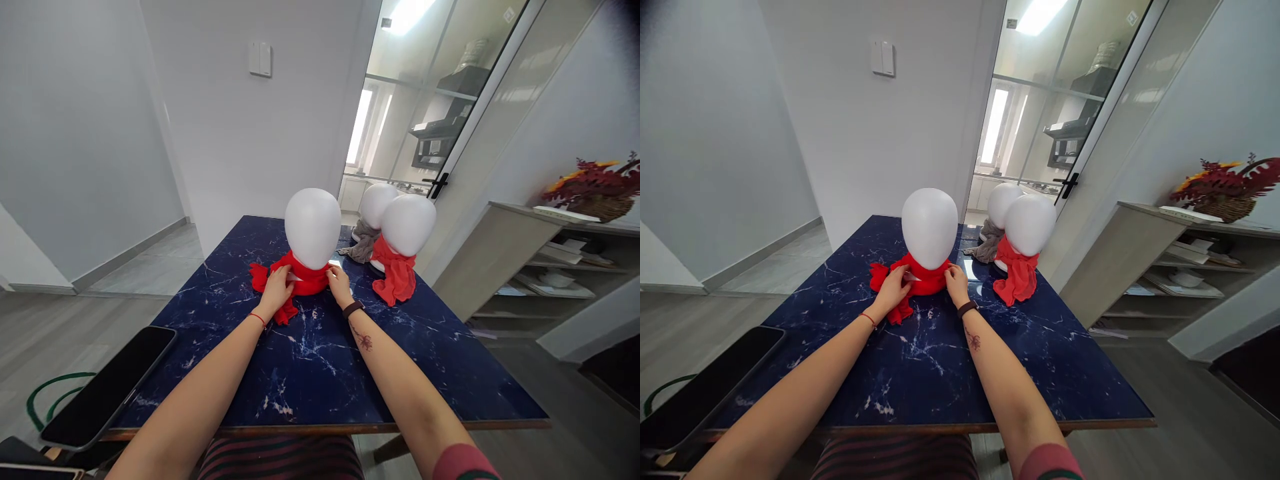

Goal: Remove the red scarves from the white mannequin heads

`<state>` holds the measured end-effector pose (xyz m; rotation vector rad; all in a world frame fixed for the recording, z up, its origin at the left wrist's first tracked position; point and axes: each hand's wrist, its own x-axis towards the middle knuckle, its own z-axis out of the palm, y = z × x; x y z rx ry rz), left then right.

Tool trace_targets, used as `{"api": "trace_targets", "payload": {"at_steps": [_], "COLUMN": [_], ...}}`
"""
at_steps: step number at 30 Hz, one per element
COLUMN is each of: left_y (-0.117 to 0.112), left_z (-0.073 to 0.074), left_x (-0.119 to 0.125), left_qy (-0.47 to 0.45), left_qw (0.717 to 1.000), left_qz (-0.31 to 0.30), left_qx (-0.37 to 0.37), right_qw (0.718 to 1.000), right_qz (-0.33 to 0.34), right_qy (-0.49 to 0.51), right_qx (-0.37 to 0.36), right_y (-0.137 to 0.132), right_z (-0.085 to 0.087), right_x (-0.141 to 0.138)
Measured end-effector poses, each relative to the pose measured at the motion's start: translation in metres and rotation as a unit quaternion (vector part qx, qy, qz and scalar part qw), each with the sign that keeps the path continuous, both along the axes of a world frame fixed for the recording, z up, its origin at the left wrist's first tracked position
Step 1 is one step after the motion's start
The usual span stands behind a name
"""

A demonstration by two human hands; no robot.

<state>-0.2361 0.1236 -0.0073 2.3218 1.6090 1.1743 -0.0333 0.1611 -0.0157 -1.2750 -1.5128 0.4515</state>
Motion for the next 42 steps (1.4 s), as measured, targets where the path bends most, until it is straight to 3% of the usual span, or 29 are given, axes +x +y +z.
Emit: {"api": "trace_targets", "payload": {"at_steps": [11, 16, 20, 23, 28, 35, 42], "left_y": [-0.009, -0.013, -0.014, -0.017, -0.020, -0.016, -0.022], "left_z": [0.010, 0.010, 0.011, 0.014, 0.016, 0.015, 0.015], "left_x": [0.005, 0.007, 0.005, 0.005, 0.006, 0.004, 0.012], "left_qy": [0.015, 0.040, 0.067, 0.091, 0.105, 0.067, 0.061], "left_qw": [1.000, 0.994, 0.985, 0.980, 0.975, 0.980, 0.984], "left_qz": [0.016, 0.086, 0.141, 0.154, 0.175, 0.148, 0.127], "left_qx": [-0.020, -0.051, -0.072, -0.085, -0.089, -0.116, -0.111], "right_qw": [0.997, 0.990, 0.989, 0.986, 0.961, 0.976, 0.966], "right_qz": [-0.068, -0.118, -0.102, -0.101, -0.155, -0.103, -0.138], "right_qy": [-0.014, -0.035, -0.076, -0.113, -0.212, -0.190, -0.212], "right_qx": [-0.031, -0.067, -0.078, -0.074, -0.090, 0.026, -0.046], "right_y": [-0.005, -0.003, -0.006, -0.012, -0.022, -0.022, -0.024], "right_z": [0.003, -0.002, -0.003, 0.001, 0.006, 0.013, 0.006], "right_x": [0.000, 0.001, -0.002, -0.004, -0.003, -0.010, -0.018]}}
